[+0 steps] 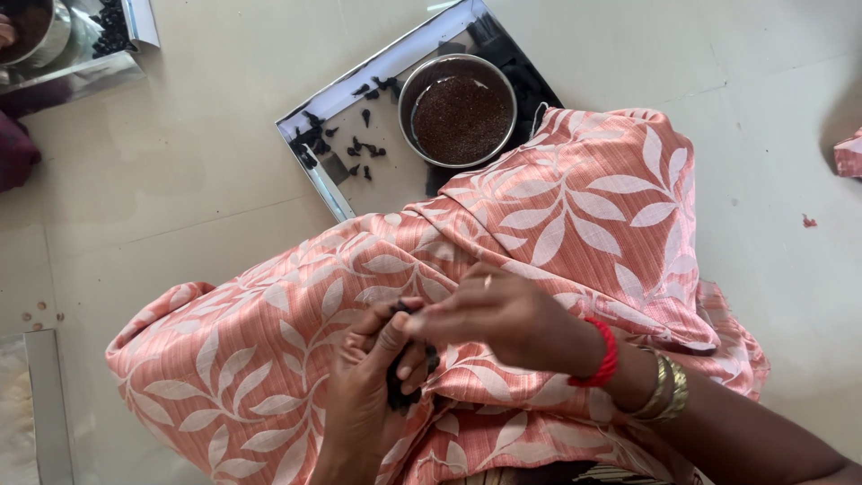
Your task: The person cleans and sorts seeds or dried plant parts by hand into a tray and pot.
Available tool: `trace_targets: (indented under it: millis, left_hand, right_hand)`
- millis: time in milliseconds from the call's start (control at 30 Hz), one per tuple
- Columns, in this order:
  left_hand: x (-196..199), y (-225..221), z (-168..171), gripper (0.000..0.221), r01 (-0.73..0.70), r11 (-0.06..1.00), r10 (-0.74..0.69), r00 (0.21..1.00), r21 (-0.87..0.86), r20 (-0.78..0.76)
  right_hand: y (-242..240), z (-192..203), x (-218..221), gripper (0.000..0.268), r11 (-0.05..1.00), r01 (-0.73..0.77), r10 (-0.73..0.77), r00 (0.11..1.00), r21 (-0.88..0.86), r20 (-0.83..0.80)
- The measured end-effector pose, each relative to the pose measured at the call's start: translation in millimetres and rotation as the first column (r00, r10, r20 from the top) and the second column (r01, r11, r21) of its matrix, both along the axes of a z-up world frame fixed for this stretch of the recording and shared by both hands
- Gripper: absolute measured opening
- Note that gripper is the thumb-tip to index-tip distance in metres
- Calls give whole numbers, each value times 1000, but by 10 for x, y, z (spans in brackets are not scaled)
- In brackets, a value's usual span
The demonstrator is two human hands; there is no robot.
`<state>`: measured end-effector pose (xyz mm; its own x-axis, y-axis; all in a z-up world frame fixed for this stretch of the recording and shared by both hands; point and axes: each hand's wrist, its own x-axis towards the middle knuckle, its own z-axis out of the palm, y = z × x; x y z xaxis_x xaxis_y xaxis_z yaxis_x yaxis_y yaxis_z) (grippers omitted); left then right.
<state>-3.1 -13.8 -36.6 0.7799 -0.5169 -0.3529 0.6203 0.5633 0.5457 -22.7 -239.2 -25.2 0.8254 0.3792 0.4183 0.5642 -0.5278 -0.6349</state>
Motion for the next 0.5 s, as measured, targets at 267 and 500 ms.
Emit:
trace_targets:
  millis: [267, 500]
  left_hand:
    - [75, 85, 233, 10, -62, 997, 57, 995, 55, 88]
    - [78, -11, 422, 12, -28, 931, -69, 965, 364, 253]
  right_hand:
    - [-929, 244, 47, 30, 846, 504, -507, 861, -172, 28]
    - [-537, 472, 139, 52, 896, 350, -429, 841, -273, -331]
